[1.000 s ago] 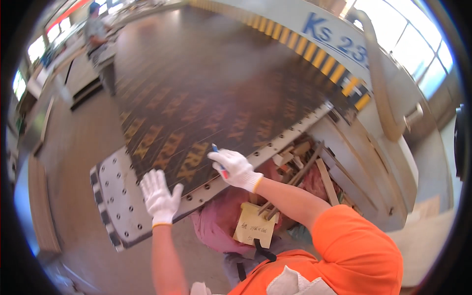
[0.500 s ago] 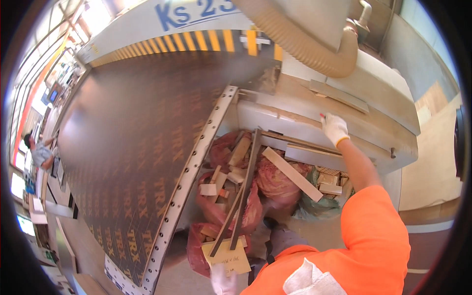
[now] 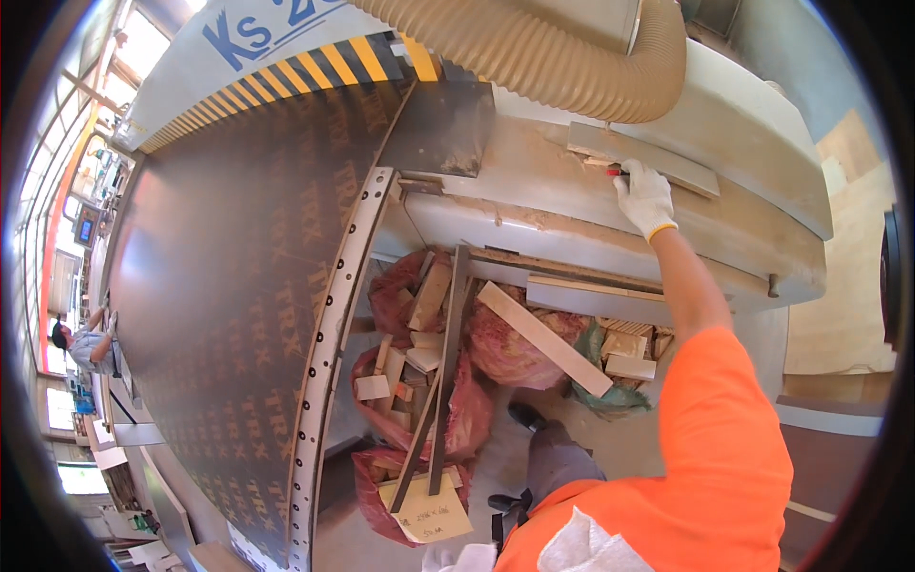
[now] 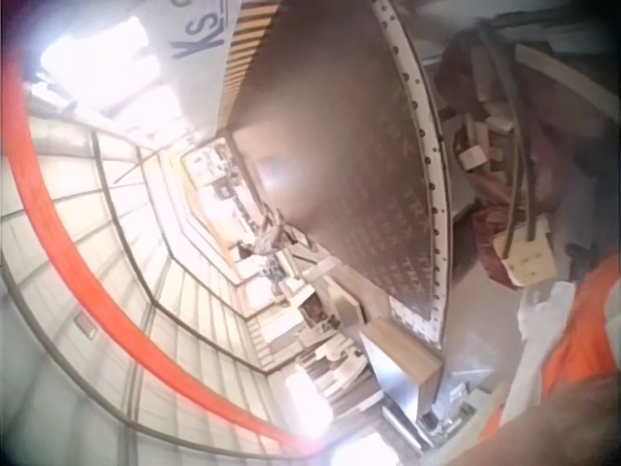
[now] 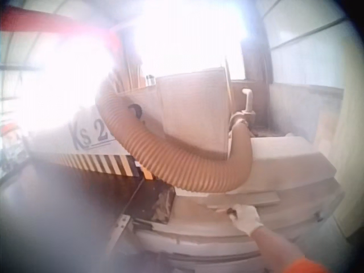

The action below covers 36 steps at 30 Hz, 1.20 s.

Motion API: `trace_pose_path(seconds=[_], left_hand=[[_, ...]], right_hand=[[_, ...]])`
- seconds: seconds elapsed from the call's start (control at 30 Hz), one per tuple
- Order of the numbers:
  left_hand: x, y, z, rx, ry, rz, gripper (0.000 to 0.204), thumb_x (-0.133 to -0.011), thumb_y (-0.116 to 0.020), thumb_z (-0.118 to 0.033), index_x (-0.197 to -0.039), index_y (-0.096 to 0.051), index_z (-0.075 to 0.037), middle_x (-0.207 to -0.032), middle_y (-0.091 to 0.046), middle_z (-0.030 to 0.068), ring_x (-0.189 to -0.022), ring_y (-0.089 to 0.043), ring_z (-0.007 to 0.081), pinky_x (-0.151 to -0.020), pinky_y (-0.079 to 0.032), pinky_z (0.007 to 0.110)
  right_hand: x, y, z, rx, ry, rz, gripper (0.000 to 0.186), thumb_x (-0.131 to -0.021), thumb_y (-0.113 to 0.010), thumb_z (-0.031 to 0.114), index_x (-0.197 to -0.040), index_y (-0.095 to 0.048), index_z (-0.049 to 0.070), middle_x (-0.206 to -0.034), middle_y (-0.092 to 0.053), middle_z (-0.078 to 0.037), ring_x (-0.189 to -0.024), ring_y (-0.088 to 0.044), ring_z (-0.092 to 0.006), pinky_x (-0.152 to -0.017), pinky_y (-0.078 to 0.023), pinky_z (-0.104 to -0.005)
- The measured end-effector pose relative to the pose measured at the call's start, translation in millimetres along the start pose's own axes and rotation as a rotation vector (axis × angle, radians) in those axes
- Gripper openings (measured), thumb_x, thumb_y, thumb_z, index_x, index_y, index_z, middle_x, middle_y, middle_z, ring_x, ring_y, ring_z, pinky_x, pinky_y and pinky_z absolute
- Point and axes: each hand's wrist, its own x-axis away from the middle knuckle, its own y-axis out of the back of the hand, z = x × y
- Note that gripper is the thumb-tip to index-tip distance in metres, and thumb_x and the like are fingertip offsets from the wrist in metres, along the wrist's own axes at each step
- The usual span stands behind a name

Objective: The person pushes a board into a cutting machine, repositions a support table, and pulls a large sheet of plywood out of the machine with a coworker.

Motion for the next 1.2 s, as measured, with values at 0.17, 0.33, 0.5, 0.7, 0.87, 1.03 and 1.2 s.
trace_pose_path(seconds=[0.17, 0.33, 0.5, 0.7, 0.87, 1.03, 1.2], left_hand=[[24.1, -4.8, -28.5, 0.033, 0.089, 0.026, 0.052, -0.098, -0.069, -0.033, -0.141, -0.067, -0.006, -0.139, -0.067, 0.0247, -0.136, -0.061, 0.0412, -0.116, -0.047, 0.05], [44.1, -29.6, -43.1, 0.113, 0.135, 0.02, 0.054, -0.097, -0.072, -0.033, -0.144, -0.066, -0.007, -0.142, -0.066, 0.0247, -0.138, -0.06, 0.0406, -0.117, -0.047, 0.049], [76.3, -48.7, -29.5, 0.265, 0.25, -0.082, 0.057, -0.096, -0.074, -0.033, -0.146, -0.065, -0.009, -0.145, -0.065, 0.0248, -0.139, -0.06, 0.0401, -0.117, -0.046, 0.048], [108.6, -130.5, 45.4, 0.384, 0.248, -0.186, 0.063, -0.098, -0.065, -0.053, -0.146, -0.065, -0.012, -0.145, -0.066, 0.0198, -0.136, -0.06, 0.0407, -0.115, -0.047, 0.047], [153.3, -229.8, 102.5, 0.618, 0.437, -0.191, 0.062, -0.097, -0.061, -0.056, -0.143, -0.067, -0.014, -0.141, -0.068, 0.0196, -0.135, -0.061, 0.0409, -0.113, -0.048, 0.047], [188.6, -332.0, 160.7, 0.813, 0.504, -0.239, 0.056, -0.097, -0.057, -0.054, -0.138, -0.07, -0.018, -0.137, -0.07, 0.0182, -0.131, -0.063, 0.0396, -0.109, -0.05, 0.048], [222.7, -511.7, 264.5, 1.065, 0.73, -0.357, 0.055, -0.099, -0.056, -0.05, -0.129, -0.074, -0.008, -0.129, -0.074, 0.0211, -0.125, -0.066, 0.041, -0.107, -0.05, 0.047]], right_hand=[[8.9, -27.3, -17.2, -0.064, 0.096, -0.256, 0.019, -0.095, -0.072, 0.027, -0.108, -0.069, 0.013, -0.106, -0.075, -0.013, -0.106, -0.069, -0.0362, -0.093, -0.051, -0.0505], [3.7, -28.3, -45.3, -0.052, 0.127, -0.361, 0.014, -0.094, -0.073, 0.023, -0.103, -0.07, 0.012, -0.1, -0.074, -0.014, -0.1, -0.07, -0.0375, -0.089, -0.053, -0.0517], [5.2, -20.8, -29.5, -0.265, -0.1, -0.256, 0.03, -0.101, -0.068, 0.026, -0.118, -0.068, 0.002, -0.114, -0.073, -0.021, -0.108, -0.07, -0.0374, -0.1, -0.054, -0.0442], [169.9, -72.6, -14.0, -0.322, 0.247, -0.129, 0.025, -0.107, -0.057, 0.014, -0.117, -0.057, -0.008, -0.106, -0.063, -0.028, -0.098, -0.062, -0.0414, -0.092, -0.052, -0.0487], [401.1, -41.9, 110.6, -0.765, 0.756, 0.438, 0.019, -0.092, -0.069, 0.01, -0.109, -0.065, 0.001, -0.101, -0.068, -0.017, -0.093, -0.067, -0.0324, -0.089, -0.055, -0.0434], [518.2, -6.9, 180.7, -0.78, 1.203, 0.72, 0.026, -0.086, -0.077, 0.01, -0.11, -0.068, 0.004, -0.097, -0.071, -0.016, -0.089, -0.071, -0.0346, -0.086, -0.058, -0.0434], [570.9, 27.0, 264.8, -0.759, 1.406, 0.703, 0.034, -0.088, -0.078, 0.016, -0.118, -0.069, 0.003, -0.111, -0.073, -0.017, -0.105, -0.071, -0.0374, -0.095, -0.057, -0.0454]])
